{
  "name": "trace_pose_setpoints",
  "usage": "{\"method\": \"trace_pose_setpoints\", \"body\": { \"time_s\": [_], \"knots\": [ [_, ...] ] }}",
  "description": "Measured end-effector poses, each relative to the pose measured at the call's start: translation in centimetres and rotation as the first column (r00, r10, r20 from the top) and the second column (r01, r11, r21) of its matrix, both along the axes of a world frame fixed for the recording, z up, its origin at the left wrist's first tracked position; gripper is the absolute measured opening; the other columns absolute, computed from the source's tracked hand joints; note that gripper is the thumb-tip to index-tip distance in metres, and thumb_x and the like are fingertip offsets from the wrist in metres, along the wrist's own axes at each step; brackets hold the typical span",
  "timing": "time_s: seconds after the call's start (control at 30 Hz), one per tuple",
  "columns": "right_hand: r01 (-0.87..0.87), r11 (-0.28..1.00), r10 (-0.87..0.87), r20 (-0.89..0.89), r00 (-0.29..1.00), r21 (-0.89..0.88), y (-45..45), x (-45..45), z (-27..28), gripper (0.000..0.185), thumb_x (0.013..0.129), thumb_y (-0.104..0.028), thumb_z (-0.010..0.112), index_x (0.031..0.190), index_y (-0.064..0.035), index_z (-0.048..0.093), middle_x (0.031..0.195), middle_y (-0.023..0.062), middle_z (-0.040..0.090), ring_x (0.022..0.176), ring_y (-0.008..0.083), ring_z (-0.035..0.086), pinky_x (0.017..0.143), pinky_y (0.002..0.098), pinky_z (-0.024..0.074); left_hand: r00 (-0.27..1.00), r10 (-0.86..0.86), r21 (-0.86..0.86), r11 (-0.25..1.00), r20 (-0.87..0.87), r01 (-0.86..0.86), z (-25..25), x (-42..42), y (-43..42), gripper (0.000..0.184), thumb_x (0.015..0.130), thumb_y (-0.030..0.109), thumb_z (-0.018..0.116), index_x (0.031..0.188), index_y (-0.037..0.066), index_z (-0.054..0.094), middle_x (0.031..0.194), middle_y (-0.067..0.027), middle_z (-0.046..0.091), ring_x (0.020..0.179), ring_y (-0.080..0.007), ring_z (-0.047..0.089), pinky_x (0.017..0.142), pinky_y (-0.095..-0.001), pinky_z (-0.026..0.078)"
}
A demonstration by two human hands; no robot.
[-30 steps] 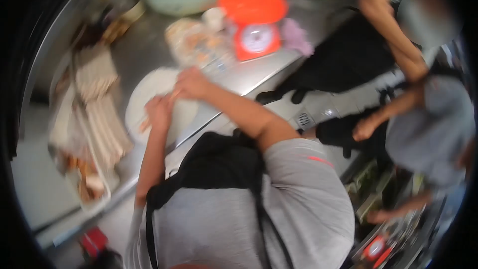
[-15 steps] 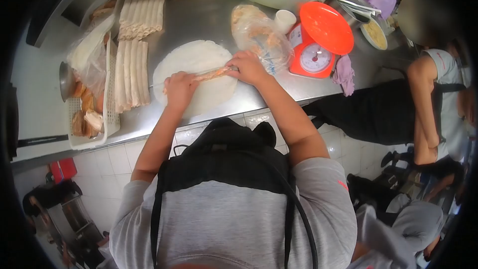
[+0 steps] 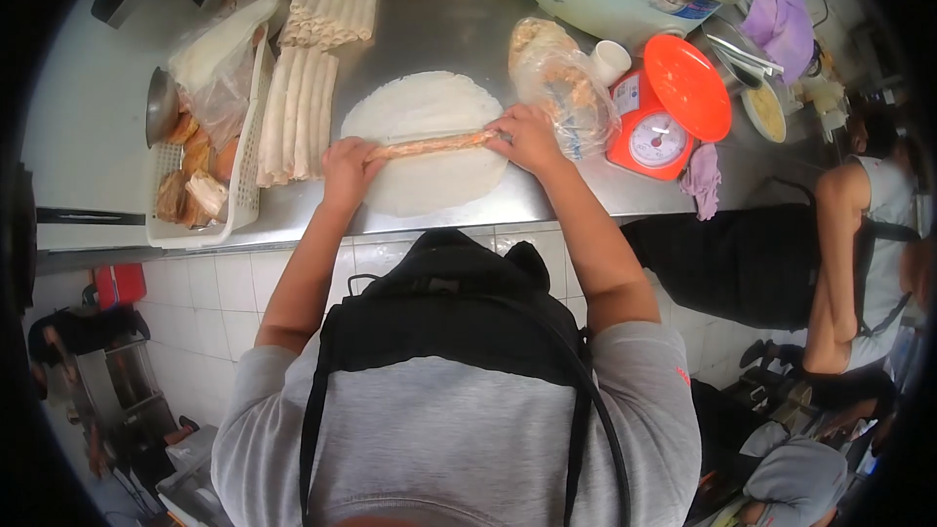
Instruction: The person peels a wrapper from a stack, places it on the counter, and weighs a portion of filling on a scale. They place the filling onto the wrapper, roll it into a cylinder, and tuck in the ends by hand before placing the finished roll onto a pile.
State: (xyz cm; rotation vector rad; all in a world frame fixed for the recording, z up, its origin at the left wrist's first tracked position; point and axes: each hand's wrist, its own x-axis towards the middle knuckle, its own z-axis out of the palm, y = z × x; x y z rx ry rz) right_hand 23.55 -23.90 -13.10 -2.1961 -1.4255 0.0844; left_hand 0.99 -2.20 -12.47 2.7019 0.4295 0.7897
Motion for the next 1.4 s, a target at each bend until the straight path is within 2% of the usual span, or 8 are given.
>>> {"method": "trace_pose_setpoints", "body": {
  "time_s": [0.4,0.5,0.6,0.7,0.87,0.97,1.1,1.4],
  "knots": [
    [-0.007,0.999,0.005,0.035,0.999,0.048,-0.2,0.0,-0.7,0.03,0.065,-0.031,0.07,0.092,-0.0194,0.065,0.096,0.0041,0.054,0.096,0.0261,0.045,0.085,0.0384,0.0333,0.99,-0.007,-0.081,0.997,-0.138,-0.005,0.1,-0.3,0.6,0.031,0.063,0.021,0.071,0.092,0.011,0.065,0.09,-0.0057,0.057,0.09,-0.0247,0.05,0.08,-0.0389,0.035],
    [-0.017,0.991,0.017,0.002,1.0,0.135,-0.5,-0.1,0.3,0.035,0.063,-0.031,0.071,0.094,-0.016,0.063,0.097,0.0063,0.053,0.095,0.0271,0.045,0.084,0.0387,0.0338,0.996,0.055,0.013,0.998,0.067,-0.056,1.7,-1.1,-1.5,0.043,0.061,0.024,0.072,0.101,0.012,0.06,0.101,-0.0063,0.053,0.096,-0.0257,0.048,0.083,-0.0411,0.033],
    [-0.045,0.977,0.04,0.026,0.999,0.209,-1.5,-1.3,1.2,0.041,0.061,-0.031,0.072,0.096,-0.0133,0.061,0.097,0.0077,0.052,0.095,0.0279,0.046,0.084,0.0389,0.0342,0.99,-0.092,0.015,0.995,-0.103,0.094,2.0,-3.3,-4.6,0.048,0.06,0.024,0.072,0.104,0.013,0.057,0.107,-0.0061,0.048,0.1,-0.0267,0.045,0.085,-0.0437,0.03],
    [-0.141,0.964,0.129,0.066,0.989,0.225,-1.9,-3.2,1.8,0.042,0.059,-0.031,0.072,0.095,-0.013,0.06,0.097,0.0075,0.052,0.095,0.0279,0.045,0.083,0.0391,0.0338,0.955,-0.229,-0.058,0.973,-0.19,0.222,0.6,-4.3,-5.8,0.04,0.061,0.023,0.071,0.098,0.012,0.058,0.099,-0.0041,0.051,0.096,-0.0242,0.046,0.082,-0.0423,0.033],
    [-0.277,0.939,0.266,0.082,0.961,0.205,-0.9,-7.2,2.3,0.048,0.058,-0.034,0.073,0.099,-0.0134,0.059,0.097,0.0059,0.051,0.095,0.0272,0.045,0.084,0.0399,0.0329,0.962,-0.254,0.07,0.963,-0.104,0.262,-0.6,-2.9,-4.9,0.019,0.068,0.015,0.063,0.086,0.011,0.056,0.084,-0.0034,0.053,0.083,-0.0224,0.051,0.07,-0.037,0.04],
    [-0.254,0.949,0.243,0.084,0.966,0.187,-0.8,-7.5,0.6,0.036,0.062,-0.024,0.068,0.095,-0.0144,0.059,0.096,0.0052,0.052,0.095,0.0262,0.046,0.083,0.0396,0.0341,0.979,-0.188,0.091,0.977,-0.073,0.195,-1.2,-1.7,-4.1,0.013,0.071,0.013,0.059,0.082,0.01,0.053,0.077,-0.0054,0.055,0.074,-0.0245,0.054,0.06,-0.0363,0.043],
    [-0.121,0.989,0.111,0.11,0.988,0.085,-0.8,-6.1,-0.4,0.022,0.065,-0.01,0.063,0.086,-0.0143,0.06,0.091,0.0038,0.054,0.091,0.0245,0.049,0.078,0.0376,0.0381,0.993,-0.107,0.052,0.993,-0.049,0.109,-0.9,-0.2,-3.7,0.015,0.072,0.018,0.06,0.082,0.009,0.051,0.072,-0.0067,0.055,0.065,-0.0272,0.055,0.054,-0.0375,0.044],
    [-0.292,0.938,0.282,0.078,0.956,0.186,-2.0,-7.2,0.4,0.02,0.063,-0.005,0.063,0.081,-0.0133,0.061,0.081,0.0043,0.055,0.084,0.0248,0.052,0.072,0.0347,0.0425,0.912,-0.384,0.113,0.909,-0.145,0.401,0.0,-2.3,-2.3,0.017,0.068,0.025,0.063,0.078,0.013,0.055,0.068,-0.0042,0.053,0.064,-0.0246,0.055,0.054,-0.0358,0.044]
  ]
}}
